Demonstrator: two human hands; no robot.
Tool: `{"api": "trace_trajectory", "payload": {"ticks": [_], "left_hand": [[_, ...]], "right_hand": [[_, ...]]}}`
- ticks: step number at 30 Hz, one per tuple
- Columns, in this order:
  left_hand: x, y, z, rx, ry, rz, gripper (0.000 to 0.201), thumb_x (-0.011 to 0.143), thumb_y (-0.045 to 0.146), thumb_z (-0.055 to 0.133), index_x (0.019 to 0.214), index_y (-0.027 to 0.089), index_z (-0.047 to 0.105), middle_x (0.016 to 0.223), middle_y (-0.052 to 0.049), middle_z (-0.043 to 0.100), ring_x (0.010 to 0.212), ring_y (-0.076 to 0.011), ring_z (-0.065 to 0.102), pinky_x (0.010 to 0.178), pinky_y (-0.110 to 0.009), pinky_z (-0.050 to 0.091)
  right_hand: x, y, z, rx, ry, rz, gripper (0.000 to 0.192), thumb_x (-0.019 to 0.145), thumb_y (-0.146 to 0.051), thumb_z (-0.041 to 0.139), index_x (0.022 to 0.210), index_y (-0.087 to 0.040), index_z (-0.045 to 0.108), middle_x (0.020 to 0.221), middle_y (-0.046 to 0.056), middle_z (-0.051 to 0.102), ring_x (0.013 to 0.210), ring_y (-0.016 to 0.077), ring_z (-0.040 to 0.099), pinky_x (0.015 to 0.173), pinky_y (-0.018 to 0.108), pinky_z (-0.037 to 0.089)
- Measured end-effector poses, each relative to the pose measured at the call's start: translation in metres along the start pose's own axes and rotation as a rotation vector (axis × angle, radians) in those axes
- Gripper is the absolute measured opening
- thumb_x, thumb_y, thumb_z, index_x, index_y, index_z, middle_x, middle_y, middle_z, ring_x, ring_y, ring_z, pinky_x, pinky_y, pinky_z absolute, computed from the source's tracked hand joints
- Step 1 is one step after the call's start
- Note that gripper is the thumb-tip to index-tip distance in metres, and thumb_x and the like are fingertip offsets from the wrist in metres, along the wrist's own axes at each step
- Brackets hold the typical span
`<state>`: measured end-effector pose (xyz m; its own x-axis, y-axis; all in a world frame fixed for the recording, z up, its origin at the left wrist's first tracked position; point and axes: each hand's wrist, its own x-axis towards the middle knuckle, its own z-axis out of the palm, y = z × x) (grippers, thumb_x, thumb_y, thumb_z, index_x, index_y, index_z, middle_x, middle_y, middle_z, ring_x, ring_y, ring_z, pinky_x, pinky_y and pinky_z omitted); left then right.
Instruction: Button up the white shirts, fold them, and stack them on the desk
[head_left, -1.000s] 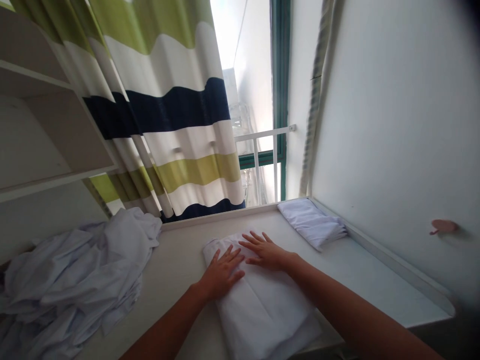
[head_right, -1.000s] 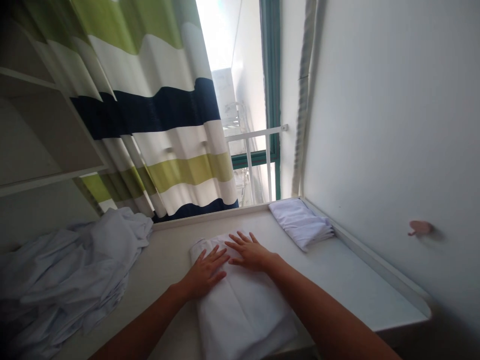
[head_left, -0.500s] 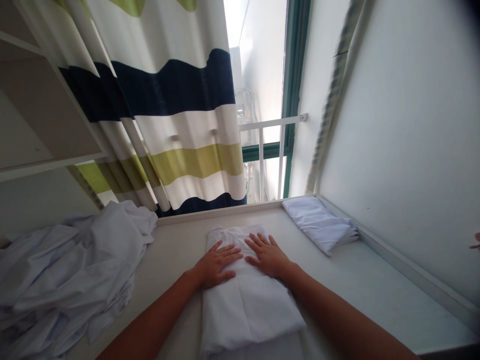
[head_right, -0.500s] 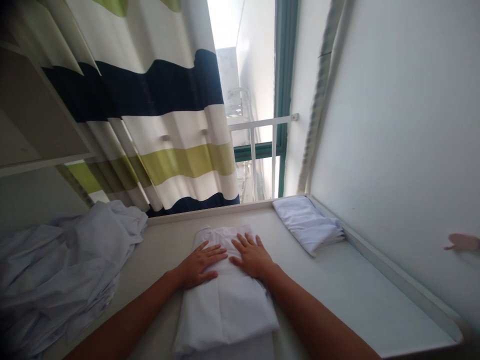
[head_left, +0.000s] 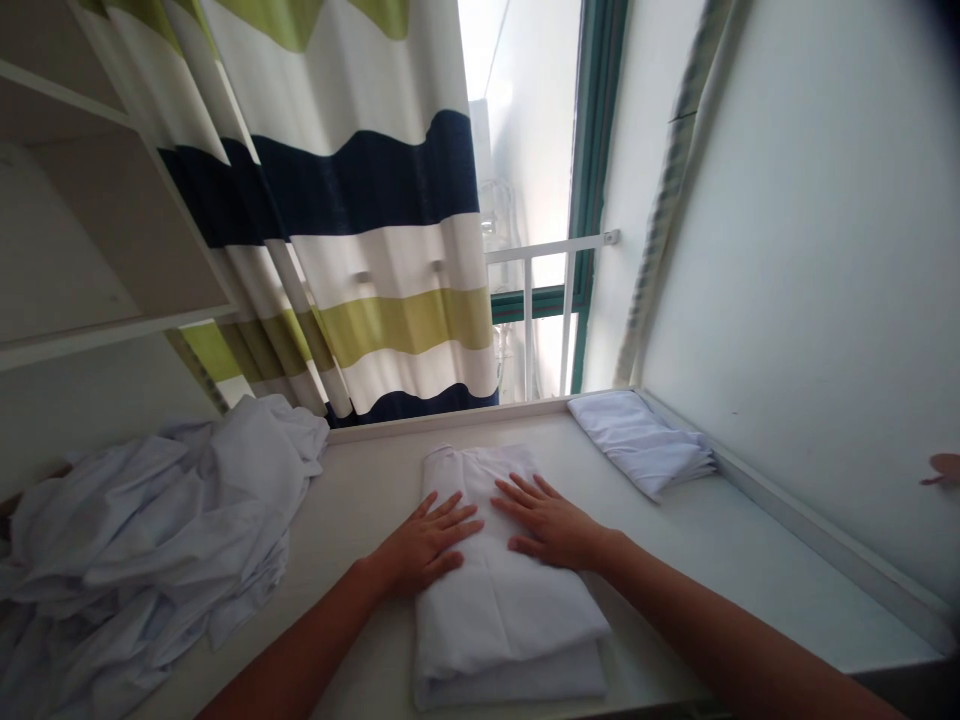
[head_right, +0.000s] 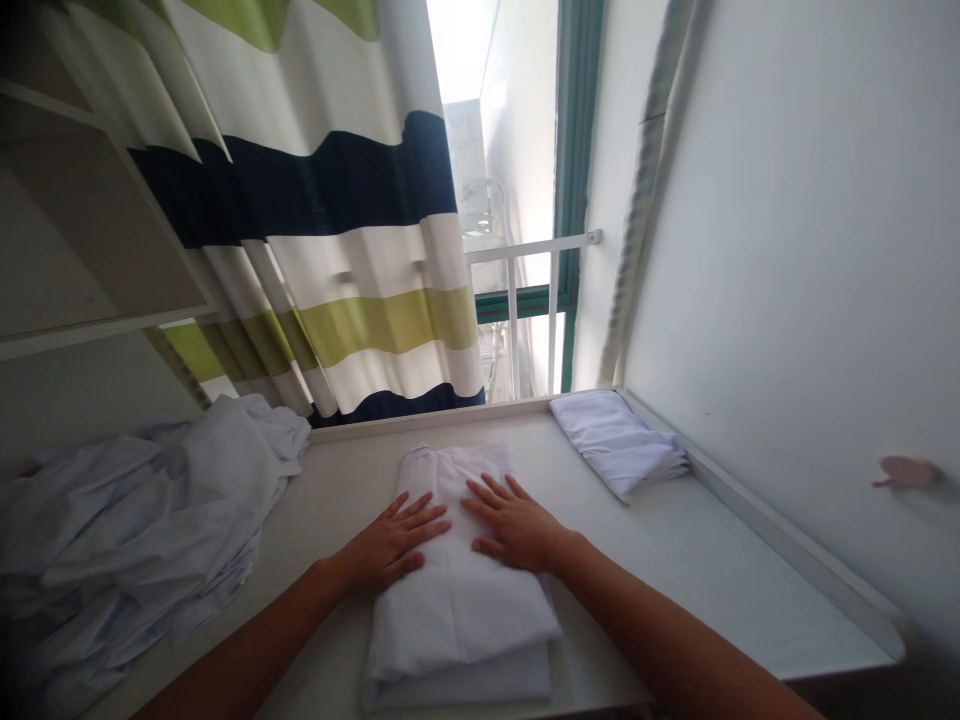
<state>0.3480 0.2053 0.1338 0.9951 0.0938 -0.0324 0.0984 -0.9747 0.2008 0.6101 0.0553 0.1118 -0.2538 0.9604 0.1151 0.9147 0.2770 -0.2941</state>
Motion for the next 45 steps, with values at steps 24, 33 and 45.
{"api": "trace_trajectory", "payload": {"ticks": [24, 33, 45], "left_hand": [[-0.108, 0.065, -0.016, -0.129, -0.157, 0.085, 0.07, 0.097, 0.039, 0.049, 0.158, 0.04, 0.016, 0.164, 0.0, 0.023, 0.152, -0.0279, 0.02, 0.125, -0.053, 0.009], [-0.106, 0.069, 0.005, 0.021, -0.15, 0.076, 0.106, 0.073, 0.056, 0.072, 0.16, 0.034, 0.014, 0.167, -0.009, 0.014, 0.151, -0.0399, 0.019, 0.121, -0.064, 0.007], [-0.113, 0.086, 0.031, -0.085, 0.007, -0.056, 0.051, 0.093, 0.046, 0.054, 0.144, 0.044, 0.05, 0.153, 0.0, 0.048, 0.143, -0.0309, 0.042, 0.12, -0.051, 0.027]], "right_hand": [[-0.121, -0.07, -0.039, 0.406, -0.273, -0.206, 0.092, 0.087, -0.061, 0.062, 0.159, -0.031, 0.013, 0.165, 0.004, 0.017, 0.153, 0.0254, 0.011, 0.125, 0.046, 0.007], [-0.12, -0.056, -0.016, 0.247, -0.287, -0.325, 0.107, 0.074, -0.029, 0.071, 0.16, -0.025, 0.009, 0.166, 0.008, 0.013, 0.153, 0.029, 0.012, 0.126, 0.05, 0.006], [-0.143, -0.079, 0.007, 0.264, -0.126, -0.122, 0.062, 0.096, -0.038, 0.05, 0.155, -0.028, 0.036, 0.156, 0.006, 0.041, 0.146, 0.0249, 0.037, 0.124, 0.046, 0.021]]}}
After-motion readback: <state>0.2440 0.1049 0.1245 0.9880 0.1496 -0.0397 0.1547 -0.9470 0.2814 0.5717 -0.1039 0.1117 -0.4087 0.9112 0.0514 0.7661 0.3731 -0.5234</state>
